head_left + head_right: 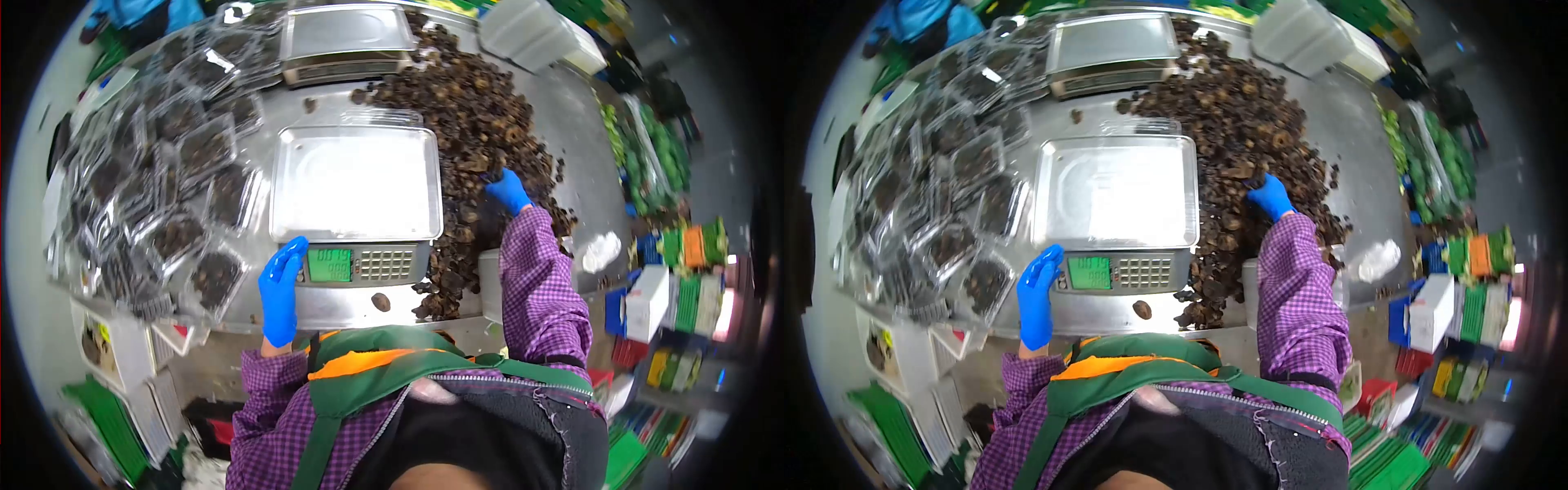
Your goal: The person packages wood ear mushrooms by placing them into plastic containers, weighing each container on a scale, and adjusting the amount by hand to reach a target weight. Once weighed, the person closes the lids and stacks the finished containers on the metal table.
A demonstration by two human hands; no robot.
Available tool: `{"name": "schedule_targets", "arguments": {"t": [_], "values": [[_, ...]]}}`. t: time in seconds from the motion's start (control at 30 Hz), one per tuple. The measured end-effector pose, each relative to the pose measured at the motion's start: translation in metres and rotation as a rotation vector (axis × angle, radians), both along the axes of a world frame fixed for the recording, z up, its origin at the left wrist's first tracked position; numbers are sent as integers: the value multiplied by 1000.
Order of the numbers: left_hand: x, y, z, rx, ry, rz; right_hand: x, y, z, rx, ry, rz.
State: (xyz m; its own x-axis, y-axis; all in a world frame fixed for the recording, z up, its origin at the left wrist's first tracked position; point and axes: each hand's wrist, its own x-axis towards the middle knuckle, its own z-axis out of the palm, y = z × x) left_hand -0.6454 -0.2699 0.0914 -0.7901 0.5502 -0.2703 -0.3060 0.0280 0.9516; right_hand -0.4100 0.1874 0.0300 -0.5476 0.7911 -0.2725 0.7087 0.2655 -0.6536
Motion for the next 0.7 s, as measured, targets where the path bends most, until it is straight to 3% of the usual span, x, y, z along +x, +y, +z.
{"name": "schedule_targets", "arguments": {"t": [0.1, 0.13, 0.23, 0.27, 0.3, 0.33, 0.4, 0.53, 0.6, 0.7], "values": [[-14, 15, 2, 0, 32, -87, -6, 6, 13, 180, 27, -35], [-18, 20, 3, 3, 48, -96, -3, 33, -18, 251, -31, -60], [-20, 42, 7, -26, 67, -109, -32, 37, 7, 174, 99, 87], [-21, 48, 9, -32, 93, -108, -40, 65, -37, 149, -26, 117], [-18, 57, 14, -57, 49, -86, -56, 40, -35, 154, 6, 71], [-15, 65, 14, -57, 57, -91, -70, 13, -34, 261, -167, 77], [-9, 76, 7, -59, 141, -64, -90, -15, -17, 245, -477, 143], [-6, 92, -9, -35, 212, -82, -58, -3, -41, 194, -200, 123], [-9, 99, -16, -18, 251, -131, -41, 6, -32, 219, -96, 162], [-8, 111, -24, 23, 292, -191, -32, -18, 22, 285, -10, 109]]}}
